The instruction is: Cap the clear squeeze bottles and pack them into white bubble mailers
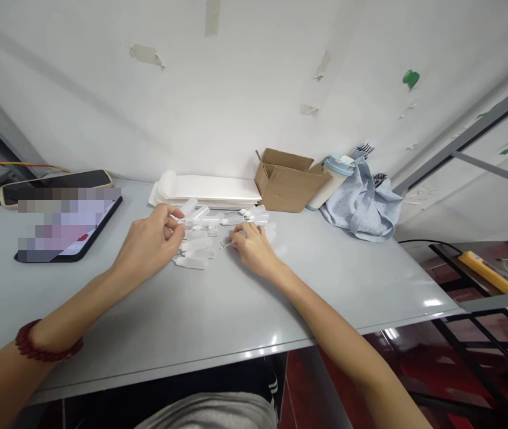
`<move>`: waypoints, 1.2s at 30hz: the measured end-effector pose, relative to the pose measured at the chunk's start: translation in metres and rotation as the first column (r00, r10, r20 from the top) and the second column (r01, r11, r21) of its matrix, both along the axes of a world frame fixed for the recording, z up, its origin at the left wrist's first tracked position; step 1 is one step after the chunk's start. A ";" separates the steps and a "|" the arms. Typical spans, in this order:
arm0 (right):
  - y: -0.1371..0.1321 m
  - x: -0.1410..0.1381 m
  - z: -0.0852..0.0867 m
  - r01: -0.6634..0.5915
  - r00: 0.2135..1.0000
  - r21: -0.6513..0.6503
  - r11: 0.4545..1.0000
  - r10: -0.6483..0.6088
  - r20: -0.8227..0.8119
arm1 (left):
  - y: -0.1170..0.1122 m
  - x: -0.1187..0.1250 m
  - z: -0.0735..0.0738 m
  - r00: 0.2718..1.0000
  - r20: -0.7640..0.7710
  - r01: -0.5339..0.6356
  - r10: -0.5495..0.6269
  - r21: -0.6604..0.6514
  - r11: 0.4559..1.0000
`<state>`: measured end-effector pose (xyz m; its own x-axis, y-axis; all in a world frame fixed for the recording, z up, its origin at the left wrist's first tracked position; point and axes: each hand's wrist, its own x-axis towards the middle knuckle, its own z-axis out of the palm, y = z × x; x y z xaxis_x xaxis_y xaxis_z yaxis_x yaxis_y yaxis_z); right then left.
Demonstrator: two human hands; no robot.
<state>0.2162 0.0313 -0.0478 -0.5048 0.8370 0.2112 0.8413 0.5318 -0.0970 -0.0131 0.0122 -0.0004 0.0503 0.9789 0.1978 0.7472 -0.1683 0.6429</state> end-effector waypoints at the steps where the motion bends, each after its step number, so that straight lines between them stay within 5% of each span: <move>1: 0.001 0.001 -0.001 -0.010 1.000 0.008 1.000 0.010 -0.015 | 0.000 0.000 0.000 1.000 -0.001 0.002 -0.002 0.005 1.000; 14: 0.008 0.008 -0.006 -0.070 0.935 0.134 0.989 0.112 -0.337 | -0.001 0.001 -0.003 0.999 -0.020 0.035 -0.034 0.040 0.999; 24: 0.003 0.005 -0.001 -0.035 0.991 0.124 0.992 0.050 -0.123 | 0.000 0.002 -0.008 0.998 -0.028 0.054 -0.053 0.057 0.997; 36: -0.003 0.003 0.017 -0.027 0.997 -0.123 0.992 0.018 -0.072 | -0.001 0.005 -0.006 0.998 -0.029 0.050 -0.049 0.024 0.998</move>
